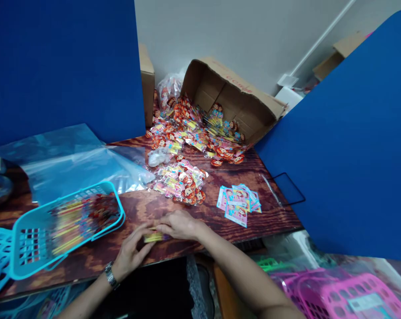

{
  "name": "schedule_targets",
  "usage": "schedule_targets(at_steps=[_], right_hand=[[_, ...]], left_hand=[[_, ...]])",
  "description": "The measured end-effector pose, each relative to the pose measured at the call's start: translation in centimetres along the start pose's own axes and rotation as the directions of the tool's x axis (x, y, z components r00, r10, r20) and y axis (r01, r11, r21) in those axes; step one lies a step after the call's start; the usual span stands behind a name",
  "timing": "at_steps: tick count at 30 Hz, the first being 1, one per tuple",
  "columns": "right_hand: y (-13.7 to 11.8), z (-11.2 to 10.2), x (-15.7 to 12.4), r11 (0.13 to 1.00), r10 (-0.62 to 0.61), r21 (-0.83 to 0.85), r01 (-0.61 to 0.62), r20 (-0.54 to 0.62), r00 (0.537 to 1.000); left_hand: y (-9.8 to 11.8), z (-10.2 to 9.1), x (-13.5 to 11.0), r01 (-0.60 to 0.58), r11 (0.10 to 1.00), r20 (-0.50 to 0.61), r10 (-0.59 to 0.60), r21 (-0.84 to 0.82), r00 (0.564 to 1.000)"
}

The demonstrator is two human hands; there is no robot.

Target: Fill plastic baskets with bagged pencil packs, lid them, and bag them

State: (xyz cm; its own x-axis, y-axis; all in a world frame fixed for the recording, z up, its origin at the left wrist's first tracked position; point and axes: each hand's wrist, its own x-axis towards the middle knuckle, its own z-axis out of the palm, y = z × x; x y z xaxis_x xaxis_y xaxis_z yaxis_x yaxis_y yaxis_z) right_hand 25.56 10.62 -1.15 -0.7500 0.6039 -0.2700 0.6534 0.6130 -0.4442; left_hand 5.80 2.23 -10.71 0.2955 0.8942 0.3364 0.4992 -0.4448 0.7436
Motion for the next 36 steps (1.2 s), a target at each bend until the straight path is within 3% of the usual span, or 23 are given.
schedule_targets(at_steps=[3, 5, 7, 12, 16, 19, 24, 28, 34, 36], right_hand=[[2.0, -2.0, 1.6, 0.968, 0.233, -0.070, -0.243, -0.120, 0.965], [3.5, -2.9, 3.3, 0.885, 0.410, -0.114, -0.451, -0.269, 0.872], [4.9, -3.2, 4.9, 0.829, 0.486, -0.126, -0.545, -0.320, 0.813], [6.3, -3.2, 5.3, 0.812, 0.516, -0.129, -0.569, -0.298, 0.803], [7.8, -5.7, 4.8, 0.831, 0.495, -0.107, -0.546, -0.304, 0.814], [8.6, -7.3, 6.5, 0.842, 0.485, -0.105, -0.529, -0.282, 0.828], [6.9, -5.6, 11.2, 0.830, 0.496, -0.151, -0.537, -0.240, 0.834], [5.8, -4.9, 11.9, 0.816, 0.514, -0.143, -0.561, -0.265, 0.816], [9.4, -10.0, 9.1, 0.841, 0.518, -0.043, -0.539, -0.222, 0.826], [10.1, -10.7, 8.6, 0.841, 0.520, -0.037, -0.540, -0.218, 0.826]], left_hand=[[-0.5, 0.3, -0.3, -0.020, 1.000, -0.006, 0.020, 0.001, 1.000], [-0.6, 0.4, -0.4, -0.005, 1.000, -0.023, 0.006, 0.029, 1.000], [-0.6, 0.4, -0.4, 0.005, 0.998, -0.030, -0.003, 0.058, 1.000], [-0.6, 0.5, -0.3, -0.004, 0.997, -0.023, 0.005, 0.072, 1.000], [-0.9, 0.7, -0.3, 0.013, 0.998, -0.028, -0.011, 0.062, 1.000], [-0.9, 0.6, -0.3, 0.002, 0.998, -0.036, 0.000, 0.065, 0.999], [-0.6, 0.5, -0.2, -0.010, 0.997, -0.058, 0.014, 0.075, 0.998], [-0.7, 0.6, -0.3, -0.010, 0.997, -0.066, 0.015, 0.080, 0.998], [-0.8, 0.6, -0.2, -0.022, 0.996, -0.059, 0.027, 0.083, 0.998], [-0.7, 0.6, -0.1, -0.020, 0.996, -0.069, 0.026, 0.084, 0.997]])
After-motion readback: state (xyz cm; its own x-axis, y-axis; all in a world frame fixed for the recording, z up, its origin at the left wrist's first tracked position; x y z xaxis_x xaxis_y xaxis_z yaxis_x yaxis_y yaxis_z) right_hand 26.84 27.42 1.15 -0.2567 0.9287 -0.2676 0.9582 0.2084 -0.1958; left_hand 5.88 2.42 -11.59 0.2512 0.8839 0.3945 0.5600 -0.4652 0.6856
